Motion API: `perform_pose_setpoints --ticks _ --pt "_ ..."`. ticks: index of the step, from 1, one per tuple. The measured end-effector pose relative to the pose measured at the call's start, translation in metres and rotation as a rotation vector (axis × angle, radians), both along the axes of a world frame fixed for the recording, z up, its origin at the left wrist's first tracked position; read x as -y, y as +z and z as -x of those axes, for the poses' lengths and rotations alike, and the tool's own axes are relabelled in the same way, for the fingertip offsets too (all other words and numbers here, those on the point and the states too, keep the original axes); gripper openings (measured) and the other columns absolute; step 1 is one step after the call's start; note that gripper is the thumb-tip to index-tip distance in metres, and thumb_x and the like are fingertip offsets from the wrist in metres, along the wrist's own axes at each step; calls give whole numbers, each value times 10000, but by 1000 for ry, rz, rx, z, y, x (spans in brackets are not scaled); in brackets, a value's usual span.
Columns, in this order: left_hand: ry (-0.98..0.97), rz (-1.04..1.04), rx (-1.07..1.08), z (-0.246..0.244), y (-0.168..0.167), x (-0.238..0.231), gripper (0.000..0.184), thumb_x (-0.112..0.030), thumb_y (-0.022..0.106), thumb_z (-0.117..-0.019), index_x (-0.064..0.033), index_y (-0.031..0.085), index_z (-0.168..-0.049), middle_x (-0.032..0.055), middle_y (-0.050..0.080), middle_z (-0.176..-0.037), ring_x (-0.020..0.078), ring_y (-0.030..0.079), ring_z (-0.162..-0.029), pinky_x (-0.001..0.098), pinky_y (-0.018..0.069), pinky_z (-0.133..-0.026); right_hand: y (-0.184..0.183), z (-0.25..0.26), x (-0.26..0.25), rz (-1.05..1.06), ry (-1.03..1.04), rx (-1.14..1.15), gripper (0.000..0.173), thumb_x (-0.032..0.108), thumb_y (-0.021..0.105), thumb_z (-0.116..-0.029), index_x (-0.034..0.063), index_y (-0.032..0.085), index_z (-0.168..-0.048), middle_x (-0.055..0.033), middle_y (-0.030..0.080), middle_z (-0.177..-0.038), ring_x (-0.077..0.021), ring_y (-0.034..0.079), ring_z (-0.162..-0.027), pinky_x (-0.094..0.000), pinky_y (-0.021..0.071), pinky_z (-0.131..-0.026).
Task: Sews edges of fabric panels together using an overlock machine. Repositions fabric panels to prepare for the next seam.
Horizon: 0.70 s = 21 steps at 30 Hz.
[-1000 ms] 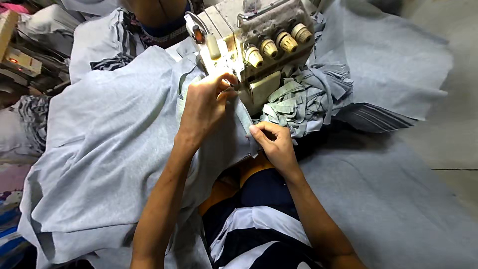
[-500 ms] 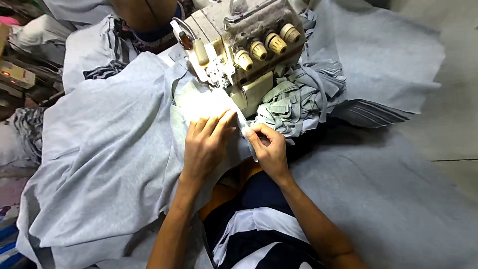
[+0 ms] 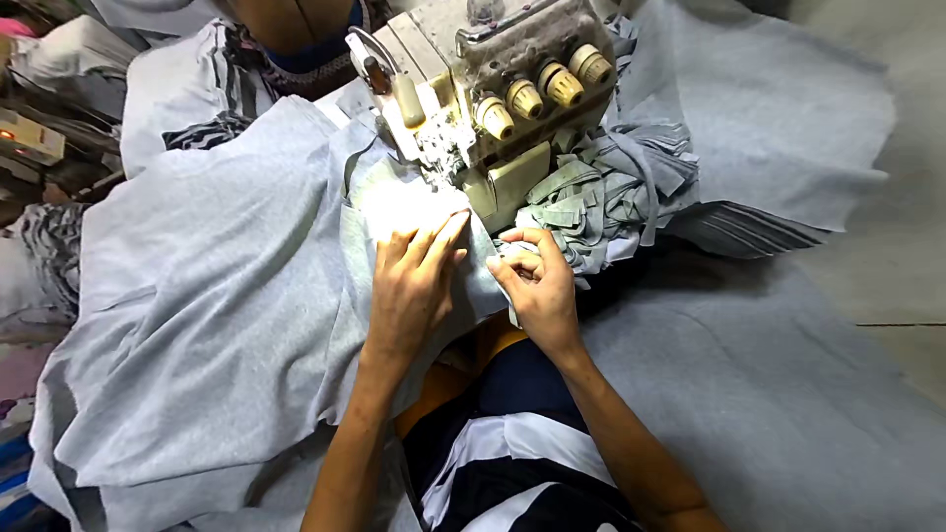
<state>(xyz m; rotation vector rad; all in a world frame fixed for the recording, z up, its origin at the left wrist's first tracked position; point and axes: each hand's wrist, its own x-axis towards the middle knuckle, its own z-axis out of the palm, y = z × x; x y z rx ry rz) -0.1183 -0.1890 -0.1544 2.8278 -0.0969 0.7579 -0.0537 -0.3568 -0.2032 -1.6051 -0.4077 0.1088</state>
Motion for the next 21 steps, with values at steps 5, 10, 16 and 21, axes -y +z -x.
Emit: perform_pose_setpoints --ticks 5,10,16,21 --pt "128 130 63 6 -7 8 360 -243 512 -1062 -116 661 -1364 80 662 -1306 265 565 -1202 408 421 -1025 4 1 2 56 60 12 158 136 733 -940 74 736 -1085 9 751 -856 -43 710 -755 -202 606 -701" --pt "270 118 31 0 -8 19 427 -328 448 -1076 -122 622 -1408 83 609 -1411 315 489 -1309 459 345 -1109 9 1 2 31 70 7 96 132 716 -950 65 735 -1016 3 738 -865 -43 704 -751 -191 607 -688" --pt "244 143 17 -5 -7 27 448 -323 452 -1073 -42 568 -1402 131 617 -1353 325 526 -1258 482 397 -1037 10 6 7 -23 53 -18 101 132 700 -953 47 719 -1005 6 722 -815 -24 681 -706 -168 583 -654" --pt "241 130 5 -3 -7 27 436 -297 459 -1076 -41 557 -1414 148 616 -1357 324 547 -1270 484 425 -1051 6 10 6 -48 34 -38 100 118 694 -959 40 717 -1018 -6 724 -819 -36 681 -697 -176 583 -642"
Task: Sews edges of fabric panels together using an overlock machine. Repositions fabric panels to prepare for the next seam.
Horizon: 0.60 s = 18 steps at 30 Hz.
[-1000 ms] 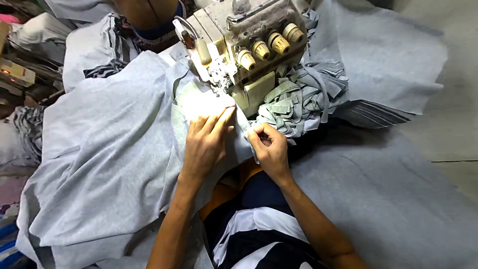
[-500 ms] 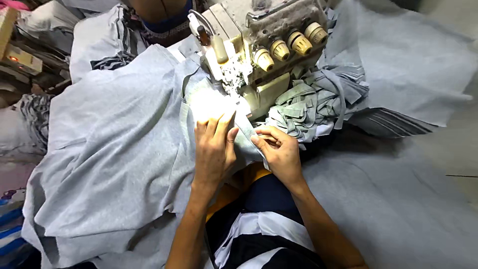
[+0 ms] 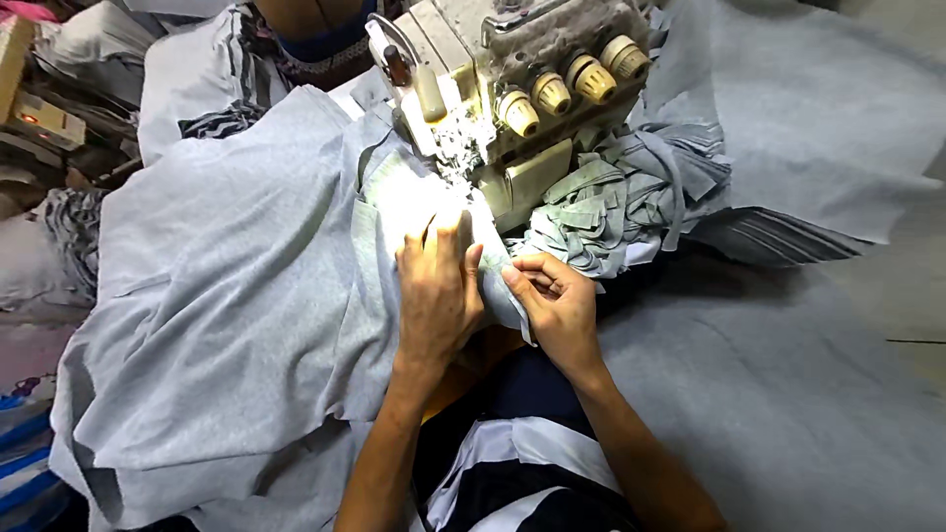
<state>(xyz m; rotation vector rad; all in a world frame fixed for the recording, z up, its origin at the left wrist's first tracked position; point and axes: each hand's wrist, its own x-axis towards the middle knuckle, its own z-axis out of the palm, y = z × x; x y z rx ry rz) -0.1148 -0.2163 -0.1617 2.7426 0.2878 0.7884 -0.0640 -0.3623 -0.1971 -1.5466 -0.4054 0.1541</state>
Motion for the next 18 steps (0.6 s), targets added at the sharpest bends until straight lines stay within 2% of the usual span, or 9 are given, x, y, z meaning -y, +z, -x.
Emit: perform_pose_setpoints --ticks 3,5,7,9,13,15,17,18 --pt "36 -91 -33 2 -2 -3 430 -293 440 -1078 -84 596 -1419 128 636 -1327 330 557 -1243 500 421 -1039 -2 0 -3 14 14 3 97 132 701 -953 56 725 -1008 0 730 -819 -35 689 -704 -181 587 -647" --pt "78 -134 -43 4 -4 -4 464 -337 419 -1080 -97 583 -1441 125 611 -1384 330 531 -1296 502 405 -1065 -2 -1 -5 20 23 7 94 144 705 -954 64 725 -999 6 726 -809 -30 685 -697 -177 584 -641" --pt "112 -156 -75 4 -1 -5 507 -379 385 -1083 -95 554 -1468 138 580 -1414 348 497 -1307 521 384 -1040 -1 0 -7 20 25 4 94 146 709 -951 67 729 -999 8 725 -805 -29 682 -691 -178 581 -634" --pt "113 -134 -101 1 4 -7 527 -394 365 -1081 -95 549 -1474 143 574 -1420 363 486 -1313 535 381 -1042 0 1 -7 15 22 4 96 144 707 -953 67 731 -1004 5 731 -813 -34 687 -697 -184 587 -641" --pt "63 -34 -137 -5 10 -6 555 -392 379 -1075 -65 505 -1506 157 550 -1468 371 466 -1358 551 340 -1113 1 2 -6 6 -16 15 111 142 697 -958 55 729 -1020 2 734 -835 -32 689 -712 -182 589 -658" --pt "54 55 -99 -4 10 -3 574 -363 452 -1044 -39 457 -1517 156 540 -1478 338 470 -1382 543 312 -1163 -1 3 -4 5 -32 20 114 141 697 -957 53 724 -1025 3 730 -835 -30 685 -711 -180 587 -657" --pt "24 188 -39 -4 14 -2 575 -287 550 -999 -64 368 -1497 92 574 -1431 231 503 -1354 480 333 -1165 -2 3 -3 2 -41 17 108 136 695 -958 55 722 -1023 6 725 -822 -28 678 -701 -178 581 -646" --pt "14 238 -22 -4 16 -2 597 -264 579 -989 -81 324 -1497 71 598 -1405 202 528 -1332 461 370 -1133 -2 4 -2 0 -45 16 107 137 693 -960 58 722 -1025 9 726 -814 -27 678 -695 -176 579 -641"
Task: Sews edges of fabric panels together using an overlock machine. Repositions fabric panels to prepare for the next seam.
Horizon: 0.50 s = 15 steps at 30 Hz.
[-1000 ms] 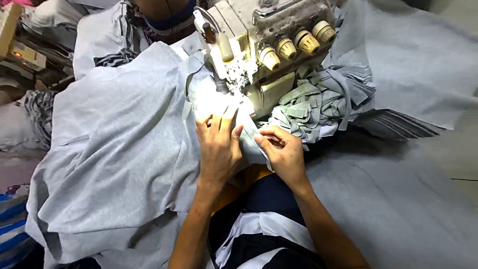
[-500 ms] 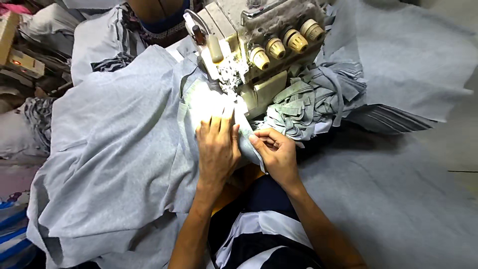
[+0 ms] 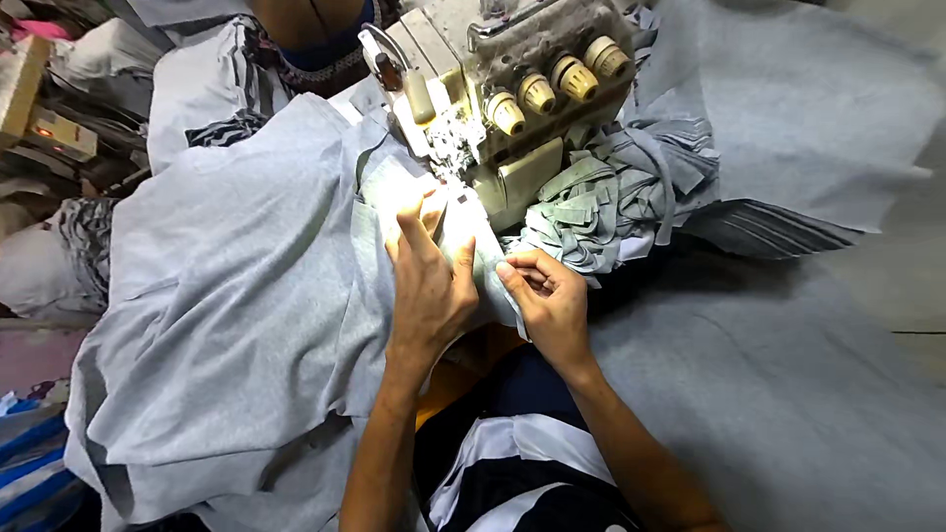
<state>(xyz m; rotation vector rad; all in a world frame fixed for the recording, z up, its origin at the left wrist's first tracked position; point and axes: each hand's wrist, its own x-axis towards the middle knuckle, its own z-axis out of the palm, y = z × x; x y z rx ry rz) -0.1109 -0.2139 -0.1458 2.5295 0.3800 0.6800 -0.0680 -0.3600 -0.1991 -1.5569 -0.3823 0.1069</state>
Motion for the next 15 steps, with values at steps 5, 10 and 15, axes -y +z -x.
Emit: perform_pose_setpoints --ticks 5,10,15 --pt "-44 80 -27 2 6 -4 680 -257 581 -987 -117 232 -1554 23 519 -1521 184 449 -1419 429 399 -1132 -2 0 0 -13 -5 -7 107 138 689 -969 54 720 -1028 5 725 -817 -33 681 -703 -183 585 -650" --pt "-38 42 -102 1 10 -7 632 -280 531 -1015 -110 289 -1574 68 450 -1571 250 409 -1438 461 380 -1135 -4 -1 -3 -4 -13 -5 105 142 691 -971 63 722 -1033 7 725 -819 -35 676 -693 -186 576 -633" --pt "-52 39 -112 -2 10 -6 629 -251 545 -1000 -76 293 -1549 86 460 -1557 238 441 -1417 451 405 -1123 -6 -3 -3 10 -22 10 104 150 693 -974 74 721 -1039 10 729 -838 -35 682 -709 -191 581 -647"
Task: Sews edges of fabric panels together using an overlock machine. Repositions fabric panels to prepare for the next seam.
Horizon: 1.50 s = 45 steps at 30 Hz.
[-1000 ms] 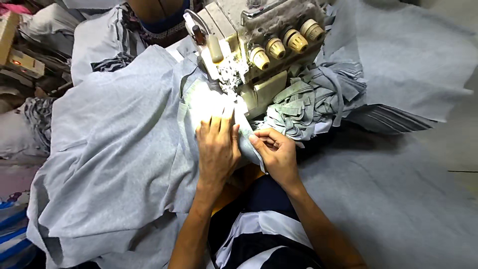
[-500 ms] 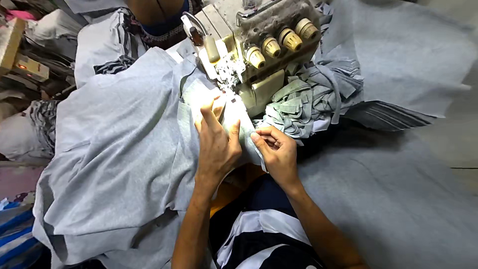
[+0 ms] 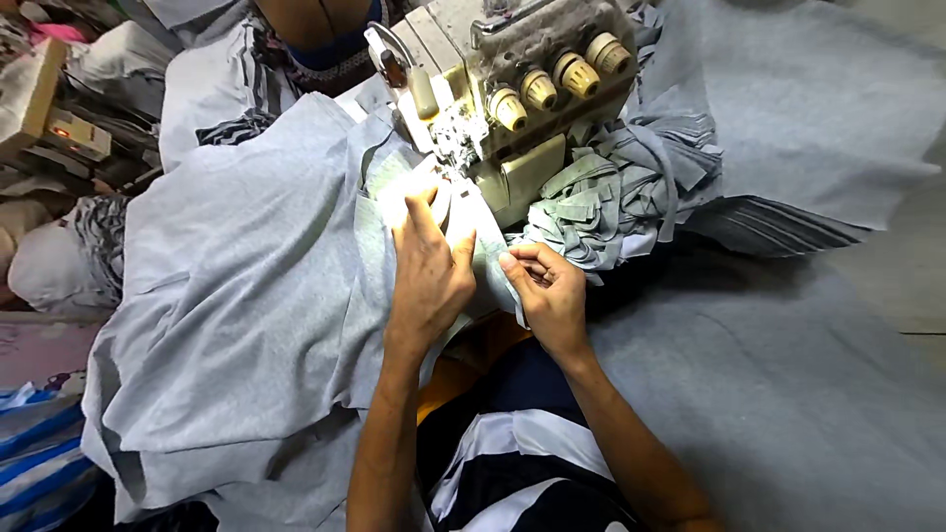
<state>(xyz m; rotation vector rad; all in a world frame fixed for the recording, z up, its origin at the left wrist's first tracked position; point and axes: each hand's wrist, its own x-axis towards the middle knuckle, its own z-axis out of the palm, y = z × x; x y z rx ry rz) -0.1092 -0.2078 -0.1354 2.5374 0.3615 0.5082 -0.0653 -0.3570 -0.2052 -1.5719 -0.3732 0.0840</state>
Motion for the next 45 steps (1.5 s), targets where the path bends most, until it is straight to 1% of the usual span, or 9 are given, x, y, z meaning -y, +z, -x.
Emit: perform_pose_setpoints --ticks 4,8,15,21,27,30,35,40,45 --pt "20 -94 4 -1 -4 2 618 -247 537 -1006 -56 298 -1543 89 485 -1547 216 449 -1430 425 389 -1157 0 0 4 55 25 24 122 172 693 -974 73 719 -1040 15 726 -838 -21 679 -708 -175 579 -644" --pt "56 -214 233 28 -20 25 350 -154 537 -1020 -24 584 -1341 147 633 -1280 295 569 -1217 442 461 -1035 0 1 23 121 123 -3 136 194 691 -972 73 722 -1026 9 727 -848 -17 687 -740 -174 581 -674" --pt "37 563 67 82 -76 94 291 -272 607 -1025 -17 642 -1158 -4 735 -896 84 704 -778 265 609 -693 -5 -7 51 53 341 -127 139 123 726 -953 51 709 -1071 -35 727 -908 -101 708 -786 -244 616 -704" --pt "289 -26 138 76 -76 108 555 -487 804 -831 -27 600 -1065 6 655 -785 85 608 -598 266 508 -509 -6 -6 50 0 330 -139 129 119 743 -943 46 708 -1044 -42 723 -884 -105 698 -754 -240 607 -669" --pt "293 -105 147 63 -80 109 305 -355 761 -876 -84 705 -1006 3 715 -818 78 660 -632 265 526 -526 -8 -4 47 -16 307 -138 131 146 648 -1016 40 709 -1064 -36 708 -872 -90 666 -726 -223 569 -633" --pt "240 141 161 65 -78 107 164 -202 680 -946 -63 741 -1008 2 729 -832 50 671 -658 221 554 -565 -9 -3 48 -6 292 -126 113 124 661 -1005 38 710 -1059 -38 720 -901 -89 685 -767 -224 587 -679" --pt "1 1088 177 71 -66 98 128 -46 588 -1011 58 662 -1021 94 728 -779 139 681 -596 267 597 -555 -10 -3 50 -12 306 -161 110 66 687 -975 26 711 -1074 -55 729 -913 -104 700 -771 -242 605 -692" --pt "38 1093 103 64 -70 98 168 -81 608 -1017 52 704 -986 96 728 -716 133 680 -561 251 587 -534 -9 -4 54 -36 329 -209 243 26 694 -955 54 640 -1190 -76 747 -871 -144 718 -724 -259 602 -625" --pt "105 1005 63 58 -74 101 208 -115 631 -1016 26 732 -902 76 716 -652 108 664 -522 228 558 -497 -8 -4 56 -44 325 -180 125 45 658 -982 44 673 -1106 -68 720 -863 -135 683 -688 -252 582 -587"
